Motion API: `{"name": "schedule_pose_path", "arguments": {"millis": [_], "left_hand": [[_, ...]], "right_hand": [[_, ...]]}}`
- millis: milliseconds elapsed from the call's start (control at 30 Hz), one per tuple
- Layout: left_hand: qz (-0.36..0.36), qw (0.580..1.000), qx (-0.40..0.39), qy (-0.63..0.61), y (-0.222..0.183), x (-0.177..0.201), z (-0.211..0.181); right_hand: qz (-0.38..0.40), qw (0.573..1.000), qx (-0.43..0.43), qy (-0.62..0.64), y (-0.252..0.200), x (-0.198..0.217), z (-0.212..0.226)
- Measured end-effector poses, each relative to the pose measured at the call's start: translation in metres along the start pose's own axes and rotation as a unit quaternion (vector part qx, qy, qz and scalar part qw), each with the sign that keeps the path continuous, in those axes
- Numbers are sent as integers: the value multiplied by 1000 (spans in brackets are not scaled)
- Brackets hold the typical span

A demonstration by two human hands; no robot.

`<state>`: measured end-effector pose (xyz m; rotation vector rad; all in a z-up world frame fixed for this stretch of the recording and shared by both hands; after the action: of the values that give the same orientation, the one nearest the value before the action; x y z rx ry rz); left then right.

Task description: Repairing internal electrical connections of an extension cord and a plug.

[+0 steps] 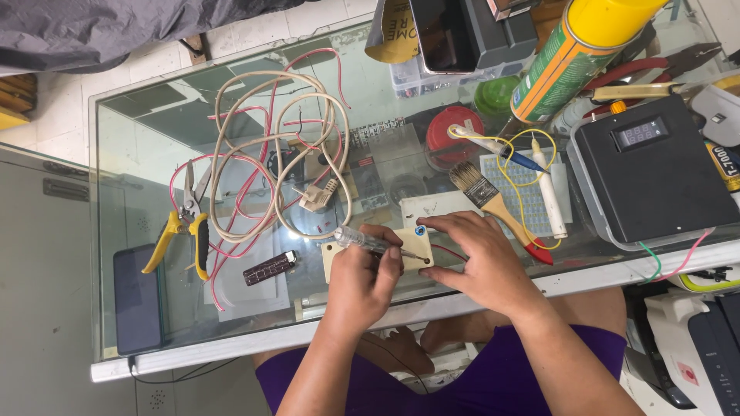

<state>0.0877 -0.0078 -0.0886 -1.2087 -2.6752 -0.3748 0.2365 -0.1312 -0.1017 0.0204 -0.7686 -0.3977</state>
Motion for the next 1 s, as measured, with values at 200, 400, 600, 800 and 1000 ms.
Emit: {"name": "schedule_pose_path", "arguments": {"millis": [200, 400, 600, 800, 1000], "left_hand": [[15, 1000, 2, 14, -2, 0, 7], [108, 973, -102, 175, 8, 0, -42], [173, 926, -197, 272, 21, 0, -66], [198, 903, -222, 309, 27, -4, -64], [201, 882, -243, 351, 21, -10, -73]], "right_hand": [[1, 1000, 3, -2, 1, 2, 2], [3, 1000, 4, -1, 0, 0, 0], [6, 1000, 0, -2, -2, -1, -1], [-2, 1000, 19, 12, -5, -1, -1], [-98, 966, 88, 225, -18, 37, 25]]}}
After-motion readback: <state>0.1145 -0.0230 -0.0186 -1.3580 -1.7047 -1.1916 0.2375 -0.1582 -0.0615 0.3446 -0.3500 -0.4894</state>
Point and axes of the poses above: each hand's wrist, its own y-axis towards the middle knuckle, its own x-axis out of the back of the hand, z = x × y, the point moved 4 cm from there along y, towards the middle knuckle, and after that the axes turned 2 degrees about -y, right-handed, at the moved point
